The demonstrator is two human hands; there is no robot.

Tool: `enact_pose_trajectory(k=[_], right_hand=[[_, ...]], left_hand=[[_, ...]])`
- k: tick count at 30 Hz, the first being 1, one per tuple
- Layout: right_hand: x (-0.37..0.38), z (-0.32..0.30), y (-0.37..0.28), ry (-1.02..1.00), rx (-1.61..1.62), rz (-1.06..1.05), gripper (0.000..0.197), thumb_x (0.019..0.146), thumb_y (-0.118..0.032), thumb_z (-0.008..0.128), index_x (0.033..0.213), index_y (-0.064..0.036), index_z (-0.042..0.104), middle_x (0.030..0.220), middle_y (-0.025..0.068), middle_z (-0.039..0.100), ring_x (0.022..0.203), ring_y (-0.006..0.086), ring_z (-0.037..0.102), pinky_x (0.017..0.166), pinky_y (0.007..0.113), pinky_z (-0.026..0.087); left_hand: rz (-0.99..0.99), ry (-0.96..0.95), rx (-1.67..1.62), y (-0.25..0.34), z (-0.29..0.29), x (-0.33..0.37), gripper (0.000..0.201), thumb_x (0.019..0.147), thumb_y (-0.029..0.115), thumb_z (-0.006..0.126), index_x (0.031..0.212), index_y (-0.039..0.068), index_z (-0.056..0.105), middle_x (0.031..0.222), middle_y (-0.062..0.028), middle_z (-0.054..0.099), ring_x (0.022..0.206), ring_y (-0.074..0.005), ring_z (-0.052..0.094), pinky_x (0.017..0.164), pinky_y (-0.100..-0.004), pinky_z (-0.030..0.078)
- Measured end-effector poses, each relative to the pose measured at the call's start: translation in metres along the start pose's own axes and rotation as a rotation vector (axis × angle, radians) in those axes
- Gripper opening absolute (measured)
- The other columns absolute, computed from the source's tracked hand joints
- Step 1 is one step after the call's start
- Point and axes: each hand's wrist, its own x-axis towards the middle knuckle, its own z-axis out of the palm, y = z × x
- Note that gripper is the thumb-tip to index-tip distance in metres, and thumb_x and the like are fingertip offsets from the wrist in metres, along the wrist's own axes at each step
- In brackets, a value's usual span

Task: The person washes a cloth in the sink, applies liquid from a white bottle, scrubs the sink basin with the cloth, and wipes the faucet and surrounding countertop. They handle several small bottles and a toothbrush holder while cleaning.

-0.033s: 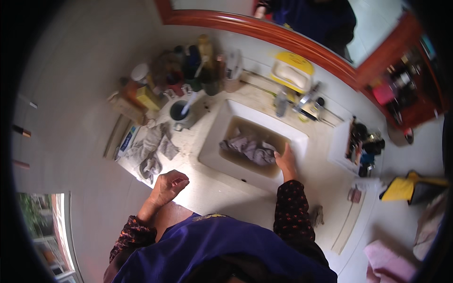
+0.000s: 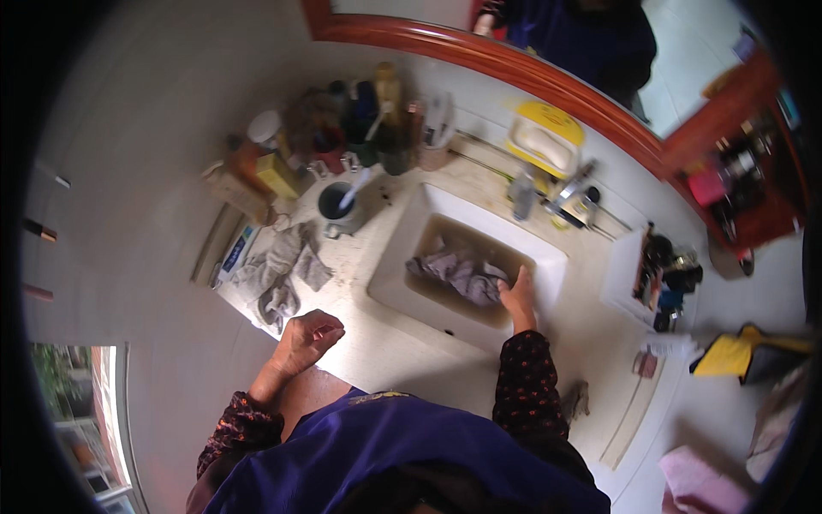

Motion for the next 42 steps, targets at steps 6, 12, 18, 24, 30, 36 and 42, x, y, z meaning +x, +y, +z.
enact_pose_trajectory(k=[6, 12, 18, 24, 30, 36, 42], right_hand=[[-0.021, 0.050, -0.084, -0.648, -0.294, -0.184, 0.047, 0.079, -0.025, 0.067, 0.124, -0.0143, 0.060, 0.116, 0.0207, 0.065, 0.107, 0.0400, 0.062, 0.092, 0.046, 0.049], [-0.024, 0.036, -0.074, -0.177, -0.241, 0.074, 0.031, 0.080, -0.024, 0.066, 0.106, -0.0093, 0.066, 0.099, 0.0197, 0.067, 0.100, 0.0382, 0.064, 0.085, 0.047, 0.050], [-0.032, 0.017, -0.117, -0.607, -0.105, -0.057, 0.030, 0.082, -0.025, 0.064, 0.106, -0.0074, 0.061, 0.107, 0.0217, 0.064, 0.100, 0.0435, 0.061, 0.083, 0.052, 0.049], [0.000, -0.013, -0.163, -0.208, -0.058, -0.214, 0.053, 0.082, -0.025, 0.071, 0.129, -0.0072, 0.053, 0.110, 0.0191, 0.062, 0.101, 0.0389, 0.059, 0.086, 0.047, 0.048], [0.073, -0.015, -0.273, 0.111, 0.388, -0.304, 0.062, 0.083, -0.027, 0.073, 0.136, -0.0096, 0.047, 0.102, 0.0165, 0.066, 0.087, 0.0337, 0.064, 0.077, 0.043, 0.051], [0.126, -0.005, -0.303, -0.028, 0.317, -0.228, 0.053, 0.082, -0.024, 0.072, 0.128, -0.0131, 0.049, 0.083, 0.0137, 0.068, 0.079, 0.0362, 0.066, 0.071, 0.046, 0.051], [0.136, 0.016, -0.283, 0.058, 0.245, -0.424, 0.041, 0.082, -0.019, 0.071, 0.120, -0.0123, 0.055, 0.078, 0.0134, 0.068, 0.078, 0.0378, 0.067, 0.070, 0.046, 0.052]], left_hand=[[0.024, 0.084, -0.037, -0.053, -0.030, 0.002, 0.015, 0.086, 0.016, 0.072, 0.094, 0.003, 0.071, 0.084, -0.0067, 0.069, 0.069, -0.0146, 0.063, 0.064, -0.0278, 0.051], [-0.014, 0.106, -0.204, -0.072, -0.065, 0.030, 0.013, 0.087, 0.013, 0.070, 0.094, 0.002, 0.070, 0.086, -0.0085, 0.069, 0.071, -0.0163, 0.064, 0.065, -0.0285, 0.051], [0.201, -0.147, -0.253, -0.066, -0.040, 0.056, 0.010, 0.086, 0.007, 0.071, 0.094, 0.003, 0.070, 0.086, -0.0080, 0.067, 0.070, -0.0154, 0.063, 0.064, -0.0272, 0.051], [0.244, -0.101, -0.175, -0.054, -0.027, 0.064, 0.011, 0.087, 0.012, 0.072, 0.094, 0.003, 0.070, 0.083, -0.0078, 0.067, 0.065, -0.0152, 0.061, 0.061, -0.0278, 0.051], [0.256, -0.125, -0.173, -0.046, -0.012, 0.052, 0.010, 0.087, 0.009, 0.072, 0.095, 0.003, 0.069, 0.082, -0.0063, 0.066, 0.066, -0.0125, 0.060, 0.061, -0.0262, 0.050], [0.186, -0.078, -0.164, -0.055, -0.013, 0.035, 0.011, 0.086, 0.009, 0.072, 0.094, 0.002, 0.070, 0.082, -0.0067, 0.066, 0.067, -0.0131, 0.061, 0.062, -0.0275, 0.050], [0.164, -0.023, -0.158, -0.065, -0.021, 0.032, 0.010, 0.085, 0.010, 0.072, 0.092, 0.004, 0.070, 0.083, -0.0080, 0.068, 0.064, -0.0168, 0.061, 0.060, -0.0290, 0.051]])
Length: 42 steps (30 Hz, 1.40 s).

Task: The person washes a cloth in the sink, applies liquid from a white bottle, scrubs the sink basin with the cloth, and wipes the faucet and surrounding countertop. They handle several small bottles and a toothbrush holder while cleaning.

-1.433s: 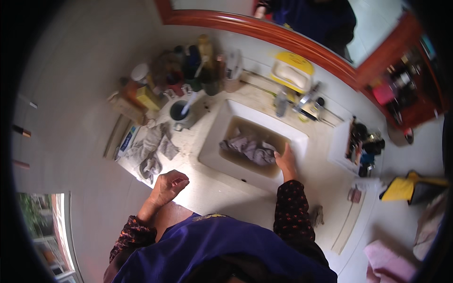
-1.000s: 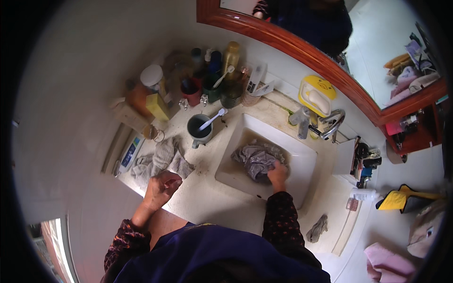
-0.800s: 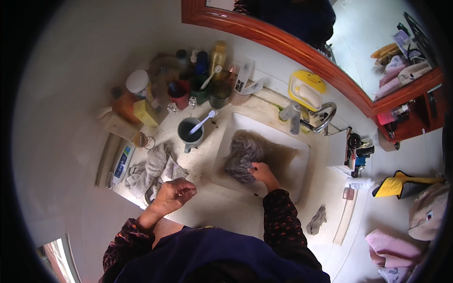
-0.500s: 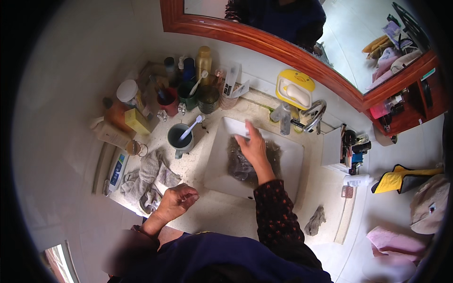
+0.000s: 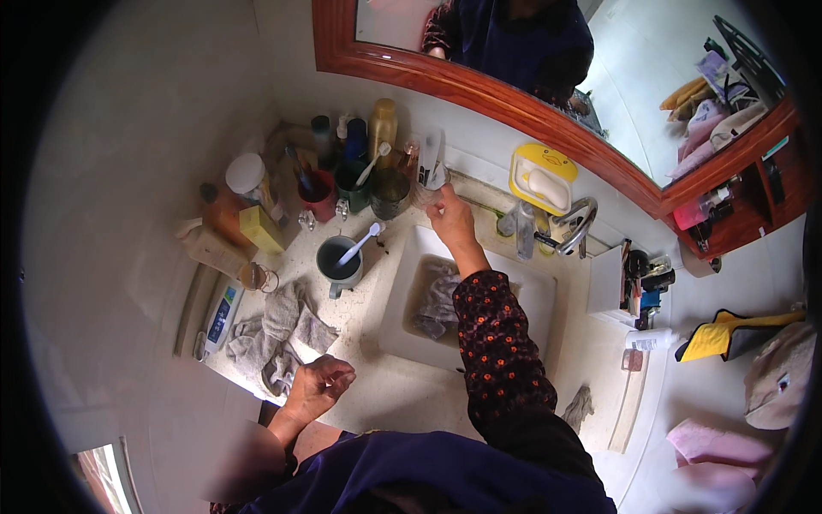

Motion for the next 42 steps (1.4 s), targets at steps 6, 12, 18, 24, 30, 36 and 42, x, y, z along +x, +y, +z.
enact_pose_trajectory(k=[6, 12, 18, 24, 30, 36, 42], right_hand=[[-0.016, -0.030, 0.000, 0.034, 0.195, 0.075, 0.021, 0.085, -0.017, 0.070, 0.102, -0.0071, 0.064, 0.080, 0.0169, 0.069, 0.074, 0.0367, 0.066, 0.068, 0.043, 0.053], [-0.076, -0.098, -0.021, -0.105, 0.337, 0.181, 0.024, 0.086, -0.016, 0.072, 0.107, -0.0048, 0.070, 0.085, 0.0121, 0.071, 0.072, 0.0192, 0.069, 0.066, 0.032, 0.053], [-0.138, -0.143, -0.065, -0.199, 0.156, -0.173, 0.020, 0.082, -0.012, 0.075, 0.097, -0.0023, 0.066, 0.091, 0.0122, 0.067, 0.078, 0.0285, 0.066, 0.069, 0.033, 0.051], [-0.181, -0.161, -0.094, -0.419, 0.289, -0.265, 0.024, 0.082, -0.003, 0.067, 0.106, -0.0073, 0.063, 0.092, 0.0116, 0.062, 0.076, 0.0295, 0.064, 0.067, 0.036, 0.052], [-0.211, -0.176, -0.106, -0.415, 0.422, -0.086, 0.046, 0.084, -0.002, 0.067, 0.129, -0.0089, 0.059, 0.109, 0.0128, 0.066, 0.081, 0.0201, 0.066, 0.070, 0.032, 0.054], [-0.241, -0.154, 0.006, -0.295, -0.041, 0.022, 0.036, 0.083, -0.012, 0.068, 0.118, -0.0078, 0.061, 0.100, 0.0151, 0.066, 0.083, 0.0333, 0.066, 0.071, 0.042, 0.053], [-0.232, -0.154, 0.067, -0.215, -0.094, 0.260, 0.030, 0.082, -0.015, 0.069, 0.110, -0.0069, 0.064, 0.091, 0.0146, 0.067, 0.082, 0.0319, 0.067, 0.071, 0.041, 0.052]], left_hand=[[0.031, -0.039, 0.006, 0.004, -0.001, 0.009, 0.009, 0.085, 0.009, 0.072, 0.092, 0.003, 0.070, 0.082, -0.0081, 0.067, 0.065, -0.0166, 0.062, 0.060, -0.0286, 0.051], [0.144, 0.000, -0.028, 0.008, 0.010, 0.033, 0.024, 0.082, 0.011, 0.076, 0.101, 0.001, 0.066, 0.088, -0.0102, 0.066, 0.066, -0.0192, 0.062, 0.062, -0.0301, 0.052], [0.301, 0.061, 0.078, 0.058, 0.029, 0.082, 0.089, 0.065, 0.015, 0.087, 0.141, 0.004, 0.041, 0.127, -0.0204, 0.055, 0.113, -0.0374, 0.055, 0.094, -0.0391, 0.046], [0.341, -0.078, -0.004, 0.069, 0.048, 0.099, 0.095, 0.060, 0.013, 0.089, 0.140, 0.001, 0.038, 0.131, -0.0211, 0.051, 0.125, -0.0359, 0.048, 0.105, -0.0387, 0.040], [0.293, 0.013, -0.155, 0.042, 0.036, 0.056, 0.090, 0.060, 0.013, 0.091, 0.135, 0.002, 0.042, 0.128, -0.0104, 0.054, 0.126, -0.0251, 0.048, 0.108, -0.0403, 0.037], [0.140, 0.462, -0.091, -0.052, -0.031, 0.021, 0.083, 0.070, 0.008, 0.080, 0.139, 0.000, 0.035, 0.127, -0.0137, 0.051, 0.110, -0.0244, 0.055, 0.090, -0.0363, 0.052], [0.069, 0.737, -0.296, -0.066, -0.067, 0.047, 0.075, 0.072, 0.002, 0.079, 0.134, 0.002, 0.038, 0.128, -0.0129, 0.051, 0.111, -0.0223, 0.053, 0.093, -0.0365, 0.051]])
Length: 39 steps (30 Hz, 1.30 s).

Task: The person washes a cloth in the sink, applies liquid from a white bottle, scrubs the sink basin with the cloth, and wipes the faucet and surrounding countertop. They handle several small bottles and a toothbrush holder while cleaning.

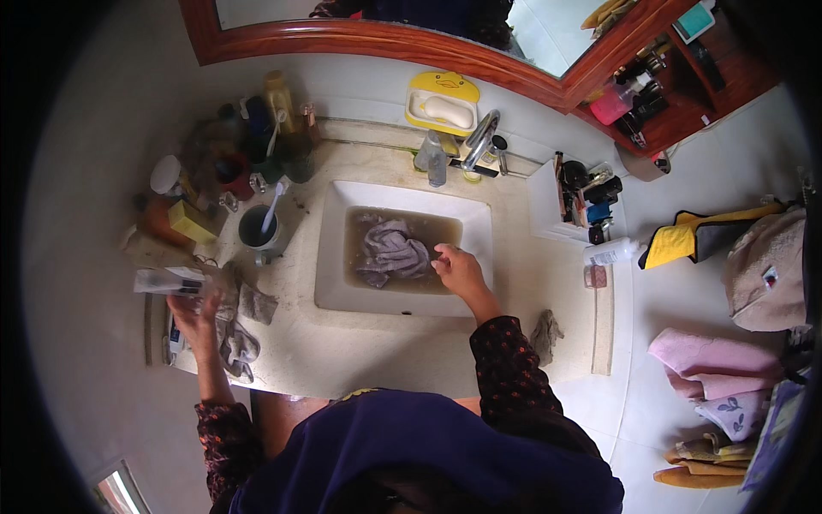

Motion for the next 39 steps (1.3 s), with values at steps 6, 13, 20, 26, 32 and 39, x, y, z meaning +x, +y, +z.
enact_pose_trajectory(k=[6, 13, 20, 26, 32, 39], right_hand=[[0.010, 0.014, -0.008, -0.010, -0.038, -0.034, 0.029, 0.081, -0.013, 0.073, 0.108, -0.0059, 0.064, 0.086, 0.0116, 0.069, 0.072, 0.0245, 0.067, 0.068, 0.034, 0.053], [0.027, 0.036, -0.036, -0.052, 0.144, -0.135, 0.033, 0.084, -0.015, 0.071, 0.115, -0.0086, 0.063, 0.089, 0.0138, 0.068, 0.078, 0.0310, 0.067, 0.071, 0.039, 0.054], [0.146, 0.060, -0.176, 0.029, 0.156, -0.422, 0.050, 0.085, -0.010, 0.068, 0.132, -0.0129, 0.053, 0.084, 0.0167, 0.067, 0.077, 0.0356, 0.066, 0.067, 0.041, 0.053], [0.219, 0.108, -0.203, 0.002, -0.167, -0.422, 0.030, 0.084, -0.015, 0.070, 0.112, -0.0096, 0.060, 0.083, 0.0178, 0.067, 0.080, 0.0388, 0.065, 0.067, 0.047, 0.051], [0.172, 0.061, -0.189, 0.226, 0.107, -0.465, 0.017, 0.084, -0.013, 0.070, 0.096, -0.0046, 0.062, 0.081, 0.0174, 0.065, 0.075, 0.0390, 0.063, 0.065, 0.045, 0.050], [0.079, -0.017, -0.155, 0.219, 0.045, -0.392, 0.018, 0.084, -0.013, 0.072, 0.095, -0.0028, 0.061, 0.084, 0.0173, 0.065, 0.071, 0.0339, 0.066, 0.062, 0.037, 0.050]], left_hand=[[0.223, 0.110, -0.015, -0.047, 0.009, 0.060, 0.077, 0.070, 0.006, 0.084, 0.134, 0.000, 0.041, 0.127, -0.0128, 0.055, 0.112, -0.0206, 0.054, 0.097, -0.0325, 0.043], [0.215, 0.158, 0.205, 0.024, 0.018, 0.044, 0.080, 0.067, 0.018, 0.085, 0.133, 0.000, 0.044, 0.121, -0.0139, 0.059, 0.109, -0.0244, 0.058, 0.096, -0.0340, 0.044], [0.188, -0.010, 0.282, 0.044, -0.015, 0.013, 0.074, 0.066, 0.017, 0.084, 0.127, -0.001, 0.046, 0.114, -0.0130, 0.061, 0.104, -0.0236, 0.059, 0.094, -0.0346, 0.046], [0.066, -0.185, 0.169, 0.046, -0.012, -0.020, 0.082, 0.064, 0.017, 0.088, 0.130, -0.001, 0.043, 0.121, -0.0124, 0.057, 0.112, -0.0234, 0.056, 0.100, -0.0342, 0.042], [0.031, -0.225, 0.190, 0.042, -0.017, -0.033, 0.075, 0.063, 0.017, 0.088, 0.123, -0.001, 0.046, 0.110, -0.0116, 0.059, 0.100, -0.0219, 0.057, 0.092, -0.0350, 0.046], [0.091, -0.519, 0.078, 0.028, 0.032, -0.056, 0.077, 0.065, 0.017, 0.086, 0.128, -0.001, 0.044, 0.110, -0.0108, 0.058, 0.108, -0.0222, 0.056, 0.093, -0.0343, 0.047]])
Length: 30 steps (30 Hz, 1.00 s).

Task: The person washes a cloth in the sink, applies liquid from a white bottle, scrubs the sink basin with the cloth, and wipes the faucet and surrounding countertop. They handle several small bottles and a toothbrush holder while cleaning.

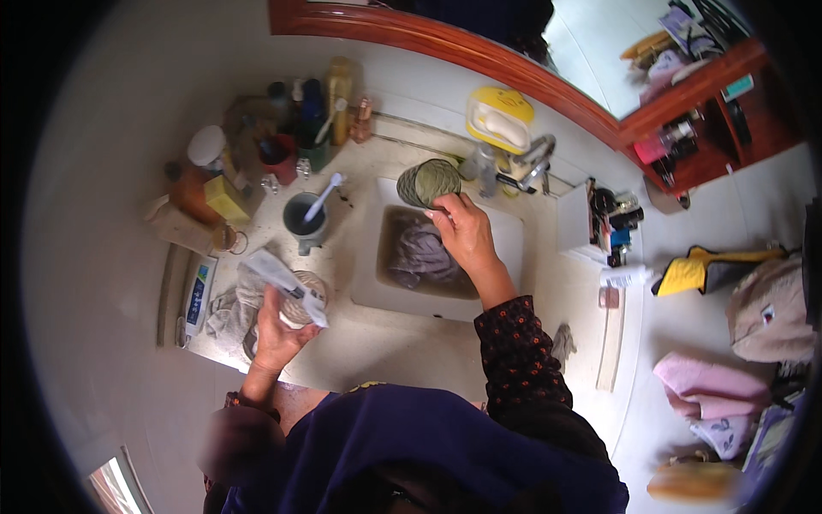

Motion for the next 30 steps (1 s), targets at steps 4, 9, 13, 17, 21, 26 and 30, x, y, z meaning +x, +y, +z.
enact_pose_trajectory(k=[4, 9, 13, 17, 21, 26, 30], right_hand=[[-0.069, -0.018, 0.066, -0.221, 0.032, 0.362, 0.021, 0.084, -0.016, 0.075, 0.093, -0.0032, 0.061, 0.070, 0.0095, 0.062, 0.061, 0.0183, 0.064, 0.054, 0.032, 0.049], [-0.122, -0.010, 0.124, -0.511, 0.227, 0.968, 0.024, 0.083, -0.020, 0.076, 0.092, -0.0040, 0.060, 0.070, 0.0027, 0.060, 0.059, 0.0107, 0.060, 0.051, 0.029, 0.050], [-0.144, -0.002, 0.127, -0.460, 0.417, 1.005, 0.025, 0.085, -0.023, 0.075, 0.096, -0.0052, 0.060, 0.074, 0.0012, 0.061, 0.058, 0.0104, 0.059, 0.050, 0.027, 0.051], [-0.169, -0.039, 0.127, -0.113, 0.612, 0.872, 0.022, 0.087, -0.019, 0.074, 0.096, -0.0031, 0.062, 0.073, 0.0015, 0.062, 0.059, 0.0089, 0.059, 0.050, 0.025, 0.050], [-0.194, -0.135, 0.129, 0.204, 0.149, 0.797, 0.025, 0.083, -0.020, 0.076, 0.097, -0.0017, 0.065, 0.071, 0.0073, 0.065, 0.059, 0.0177, 0.062, 0.055, 0.033, 0.050], [-0.238, -0.218, 0.152, 0.226, -0.416, 0.826, 0.025, 0.081, -0.022, 0.073, 0.100, -0.0068, 0.065, 0.080, 0.0166, 0.068, 0.077, 0.0371, 0.066, 0.068, 0.046, 0.051], [-0.283, -0.240, 0.188, 0.260, -0.515, 0.860, 0.022, 0.083, -0.021, 0.070, 0.100, -0.0097, 0.064, 0.085, 0.0189, 0.067, 0.082, 0.0402, 0.065, 0.070, 0.050, 0.050]], left_hand=[[-0.103, -0.230, -0.272, 0.037, 0.047, 0.019, 0.074, 0.068, 0.008, 0.084, 0.130, 0.000, 0.044, 0.118, -0.0111, 0.058, 0.113, -0.0210, 0.054, 0.097, -0.0346, 0.046], [-0.175, -0.388, -0.099, 0.028, 0.106, 0.054, 0.076, 0.064, 0.005, 0.086, 0.128, 0.000, 0.046, 0.122, -0.0122, 0.058, 0.115, -0.0218, 0.055, 0.098, -0.0349, 0.046], [-0.183, -0.341, -0.199, 0.017, 0.137, 0.053, 0.083, 0.062, 0.005, 0.086, 0.131, 0.001, 0.041, 0.119, -0.0115, 0.058, 0.114, -0.0230, 0.055, 0.100, -0.0335, 0.044], [-0.319, -0.308, -0.515, 0.019, 0.140, 0.053, 0.083, 0.067, 0.001, 0.084, 0.136, 0.003, 0.037, 0.128, -0.0141, 0.050, 0.117, -0.0283, 0.052, 0.090, -0.0476, 0.052], [0.018, -0.389, -0.206, 0.034, 0.152, 0.060, 0.084, 0.067, 0.009, 0.087, 0.136, 0.004, 0.040, 0.127, -0.0099, 0.054, 0.115, -0.0256, 0.054, 0.093, -0.0403, 0.051], [0.141, -0.604, -0.062, 0.092, 0.268, 0.070, 0.088, 0.062, 0.015, 0.089, 0.135, 0.003, 0.041, 0.122, -0.0155, 0.057, 0.113, -0.0280, 0.057, 0.096, -0.0369, 0.047], [0.209, -0.732, -0.037, 0.120, 0.379, 0.076, 0.090, 0.060, 0.015, 0.088, 0.135, 0.003, 0.041, 0.124, -0.0189, 0.055, 0.117, -0.0352, 0.054, 0.099, -0.0397, 0.045]])
